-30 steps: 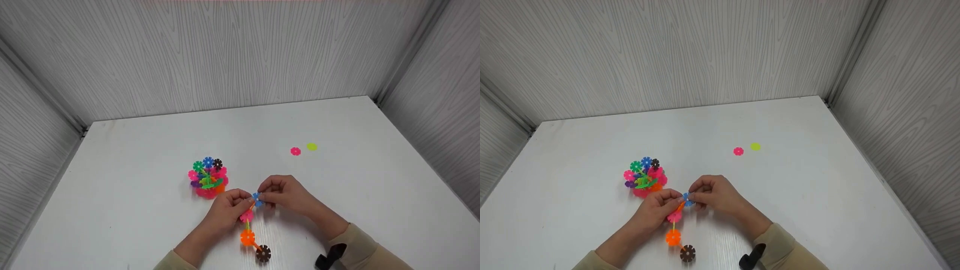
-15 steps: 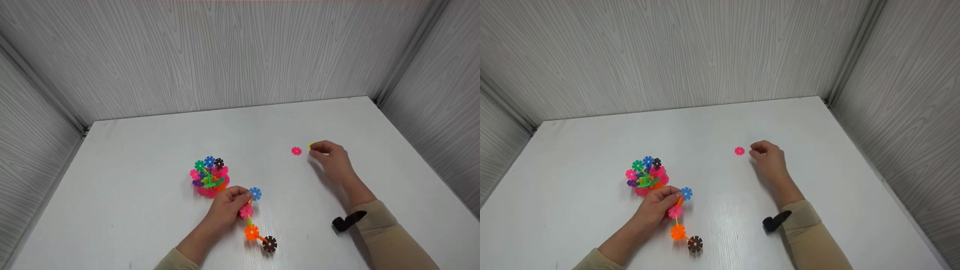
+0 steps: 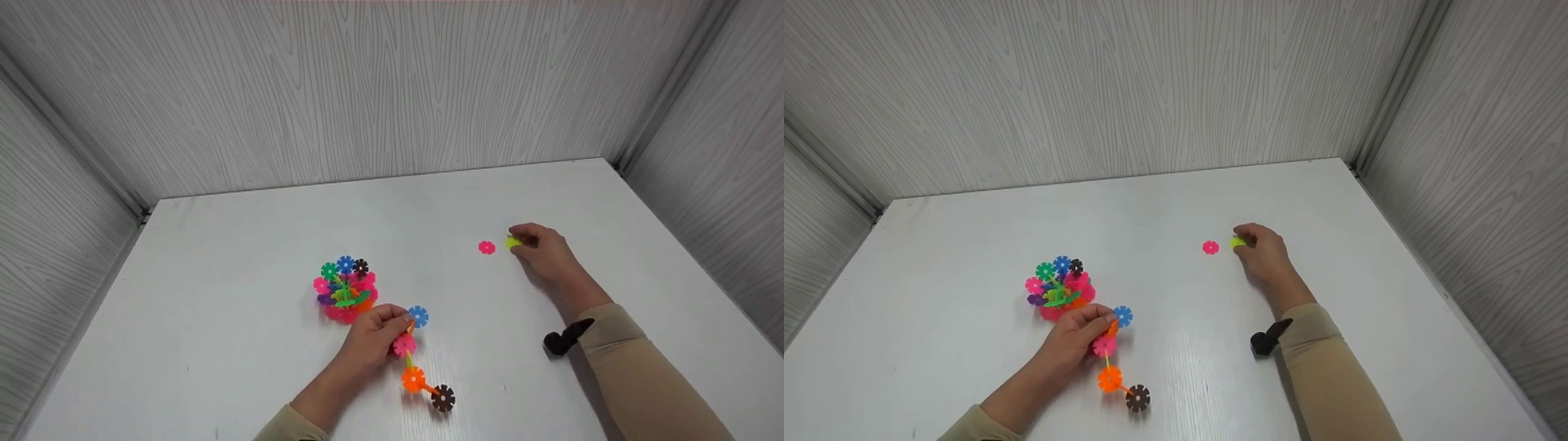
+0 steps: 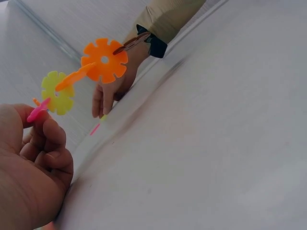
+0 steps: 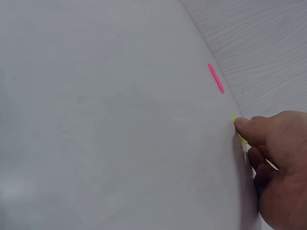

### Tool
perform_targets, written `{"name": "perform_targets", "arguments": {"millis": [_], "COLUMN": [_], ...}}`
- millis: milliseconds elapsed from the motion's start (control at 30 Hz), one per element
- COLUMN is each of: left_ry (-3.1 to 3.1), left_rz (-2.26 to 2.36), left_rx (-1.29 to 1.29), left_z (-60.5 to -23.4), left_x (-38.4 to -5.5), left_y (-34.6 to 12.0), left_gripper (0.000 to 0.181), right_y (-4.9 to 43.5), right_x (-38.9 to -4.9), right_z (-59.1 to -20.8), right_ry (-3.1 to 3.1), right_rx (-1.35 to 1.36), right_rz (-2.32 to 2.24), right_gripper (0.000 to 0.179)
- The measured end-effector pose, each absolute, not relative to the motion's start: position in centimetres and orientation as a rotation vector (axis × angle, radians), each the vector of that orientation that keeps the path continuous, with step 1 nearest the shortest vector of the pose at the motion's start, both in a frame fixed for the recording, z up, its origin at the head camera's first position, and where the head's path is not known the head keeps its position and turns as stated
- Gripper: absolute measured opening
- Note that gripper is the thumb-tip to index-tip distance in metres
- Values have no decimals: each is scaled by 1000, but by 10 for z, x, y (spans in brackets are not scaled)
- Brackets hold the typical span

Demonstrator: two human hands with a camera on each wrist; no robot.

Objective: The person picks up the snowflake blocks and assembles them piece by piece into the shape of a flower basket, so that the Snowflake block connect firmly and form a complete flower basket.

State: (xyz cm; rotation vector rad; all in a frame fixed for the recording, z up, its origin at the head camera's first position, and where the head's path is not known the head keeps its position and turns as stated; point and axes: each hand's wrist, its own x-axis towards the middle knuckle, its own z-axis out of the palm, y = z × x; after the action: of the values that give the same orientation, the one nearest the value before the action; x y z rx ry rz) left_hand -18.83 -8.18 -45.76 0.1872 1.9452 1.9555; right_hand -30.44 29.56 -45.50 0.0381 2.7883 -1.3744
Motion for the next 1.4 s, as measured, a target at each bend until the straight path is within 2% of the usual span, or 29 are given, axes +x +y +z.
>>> {"name": "perform_targets", "arguments": {"millis": [333, 633, 767, 867, 1400], "left_ry": [1905, 1920, 1917, 1912, 1917], "left_rz": [1982, 1976, 1973, 1976, 1977], "left_rx": [179, 157, 147, 154, 190], "left_z": [-458, -458, -457, -456, -457], "left_x": [-189, -189, -188, -188, -188], "left_y": [-80, -82, -81, -81, -80], "left_gripper": [23, 21, 22, 22, 21], "right_y": [279, 203, 182, 175, 171], "right_x": [-269, -226, -213, -207, -205], "right_z": [-446, -432, -434, -437, -444], "right_ry": [2713, 2418, 2370, 2350, 2454], "right_rx": [-3, -449, -554, -576, -866], "right_rz": [-1504, -1657, -1673, -1712, -1697], "right_gripper": [23, 26, 19, 15, 16]}}
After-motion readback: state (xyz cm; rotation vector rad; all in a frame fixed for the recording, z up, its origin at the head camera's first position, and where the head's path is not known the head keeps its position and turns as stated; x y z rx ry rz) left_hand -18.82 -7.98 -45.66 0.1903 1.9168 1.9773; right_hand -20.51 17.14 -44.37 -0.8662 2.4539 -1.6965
